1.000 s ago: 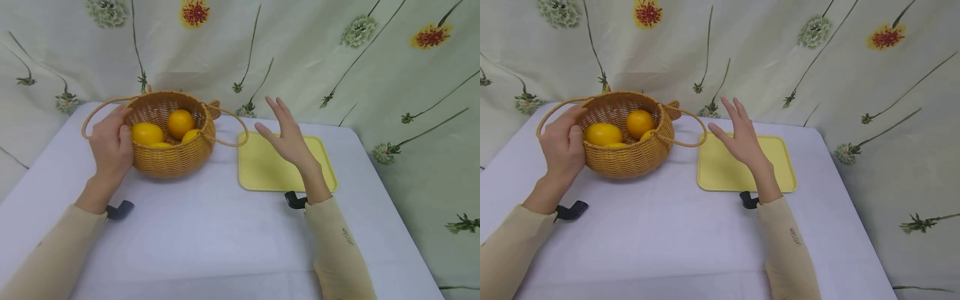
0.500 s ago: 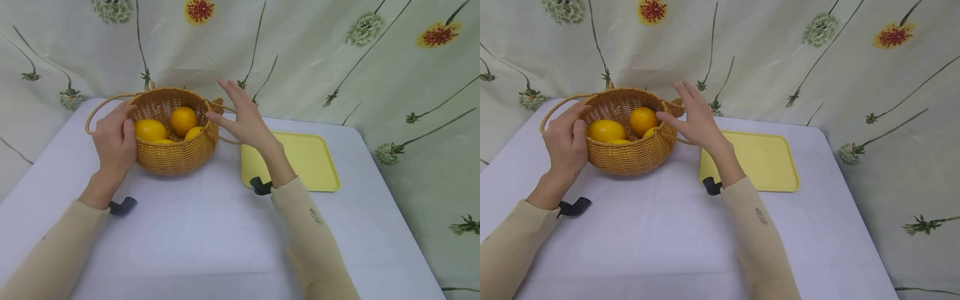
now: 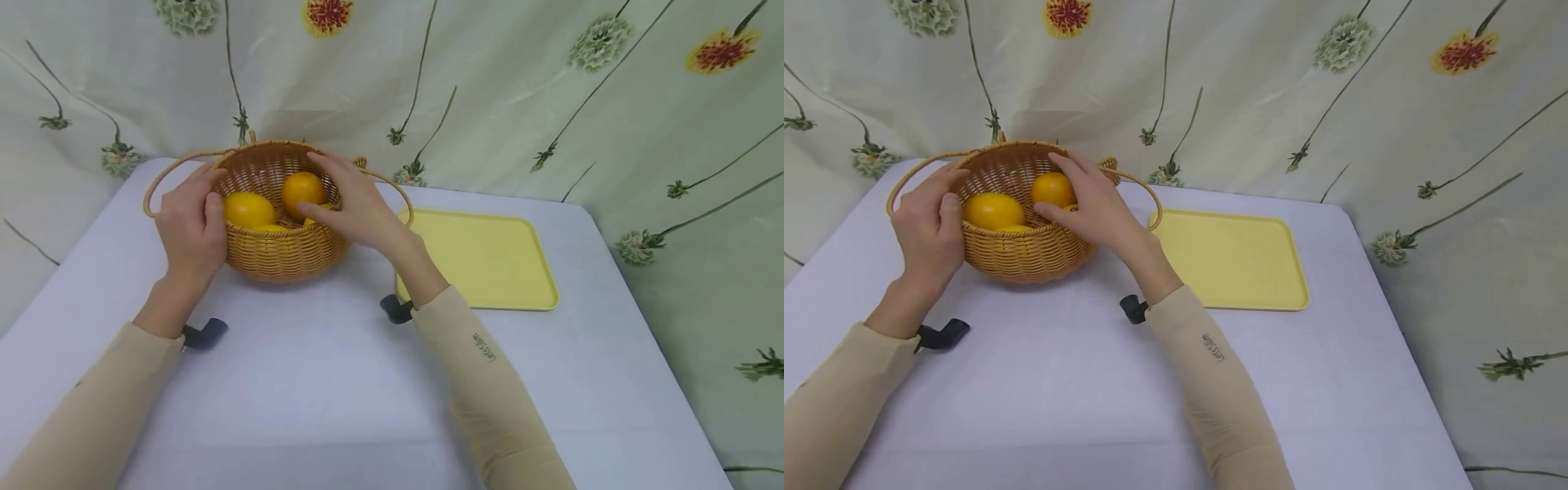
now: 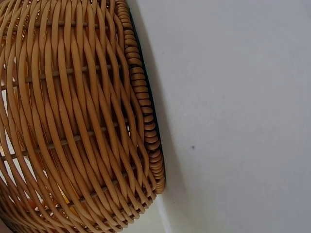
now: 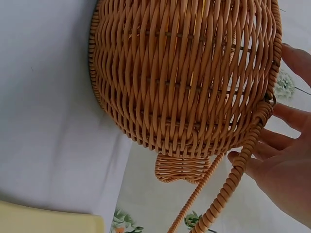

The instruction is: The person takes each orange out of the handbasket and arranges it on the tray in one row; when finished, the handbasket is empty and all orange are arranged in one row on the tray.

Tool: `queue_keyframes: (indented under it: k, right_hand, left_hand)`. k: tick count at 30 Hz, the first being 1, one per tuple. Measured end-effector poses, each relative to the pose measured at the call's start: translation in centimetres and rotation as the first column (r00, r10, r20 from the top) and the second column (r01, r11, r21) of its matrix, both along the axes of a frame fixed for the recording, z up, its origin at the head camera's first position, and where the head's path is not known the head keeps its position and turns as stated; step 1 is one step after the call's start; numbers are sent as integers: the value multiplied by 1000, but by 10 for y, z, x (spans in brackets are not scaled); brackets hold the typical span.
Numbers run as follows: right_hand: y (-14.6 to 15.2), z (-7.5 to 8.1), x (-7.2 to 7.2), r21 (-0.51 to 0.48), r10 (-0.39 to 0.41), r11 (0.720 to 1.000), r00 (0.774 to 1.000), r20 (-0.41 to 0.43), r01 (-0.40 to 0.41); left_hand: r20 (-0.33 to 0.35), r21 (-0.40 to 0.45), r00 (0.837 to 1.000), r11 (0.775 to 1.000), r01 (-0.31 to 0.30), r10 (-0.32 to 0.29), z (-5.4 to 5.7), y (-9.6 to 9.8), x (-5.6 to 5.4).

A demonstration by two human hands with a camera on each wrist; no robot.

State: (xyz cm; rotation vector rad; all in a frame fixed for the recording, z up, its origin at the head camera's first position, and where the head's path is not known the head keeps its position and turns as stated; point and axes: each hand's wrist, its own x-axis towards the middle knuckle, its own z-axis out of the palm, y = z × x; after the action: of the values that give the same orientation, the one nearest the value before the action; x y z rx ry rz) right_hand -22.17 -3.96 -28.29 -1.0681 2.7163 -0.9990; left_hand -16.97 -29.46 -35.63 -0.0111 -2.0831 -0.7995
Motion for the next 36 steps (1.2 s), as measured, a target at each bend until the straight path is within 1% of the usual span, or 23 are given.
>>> queue_keyframes:
  k: [3, 6, 9, 10, 11, 14, 16, 19, 22, 26, 28, 30, 32, 36]
  right_hand:
    - [-7, 1, 1, 28, -7, 1000, 1000, -6, 7]
    - [-15, 6, 1, 90, -16, 996, 998, -62, 22]
    - [-26, 13, 1, 166, 13, 986, 997, -78, 0]
    - [-30, 16, 1, 200, 31, 980, 997, -73, -16]
    - [-33, 18, 1, 230, 47, 973, 998, -50, -34]
    - [-44, 24, 1, 315, 84, 945, 996, 27, -89]
    - [-51, 26, -1, 358, 106, 926, 992, 64, -121]
    - [-60, 27, -5, 396, 147, 900, 982, 114, -181]
    - [-68, 28, -9, 448, 188, 862, 970, 154, -238]
    - [-73, 31, -11, 527, 193, 810, 965, 175, -257]
    - [-76, 32, -11, 556, 189, 791, 966, 177, -257]
    - [-78, 34, -11, 570, 182, 781, 966, 184, -256]
    - [-81, 34, -10, 574, 169, 781, 968, 185, -246]
    - [-88, 30, -11, 570, 150, 793, 975, 164, -217]
  left_hand:
    - [1, -2, 1000, 1000, -2, 2, 0, -1, 0]
    - [-2, -1, 1000, 1000, -2, 2, -1, -2, -1]
    - [-6, -4, 1000, 1000, 2, -2, -1, -3, -2]
    - [-9, -4, 1000, 1000, 3, -3, -1, -3, -3]
    - [-10, -3, 1000, 1000, 6, -6, -1, -4, -3]
    - [-10, -3, 1000, 1000, 6, -6, 0, -4, -3]
    - [-8, -3, 1000, 1000, 5, -5, 0, -4, -3]
    - [-7, -1, 1000, 1000, 4, -4, 0, -3, -2]
    - [-6, 4, 1000, 1000, 5, -5, -1, -3, -1]
    - [-7, 2, 1000, 1000, 8, -8, -2, -2, -1]
    - [-10, -1, 1000, 1000, 7, -7, -1, -2, -1]
    - [-14, 1, 1000, 1000, 3, -3, 0, -2, -1]
    - [-20, 1, 1000, 1000, -1, 1, 0, -3, -1]
    - [-12, -4, 1000, 1000, 6, -6, 0, -2, 0]
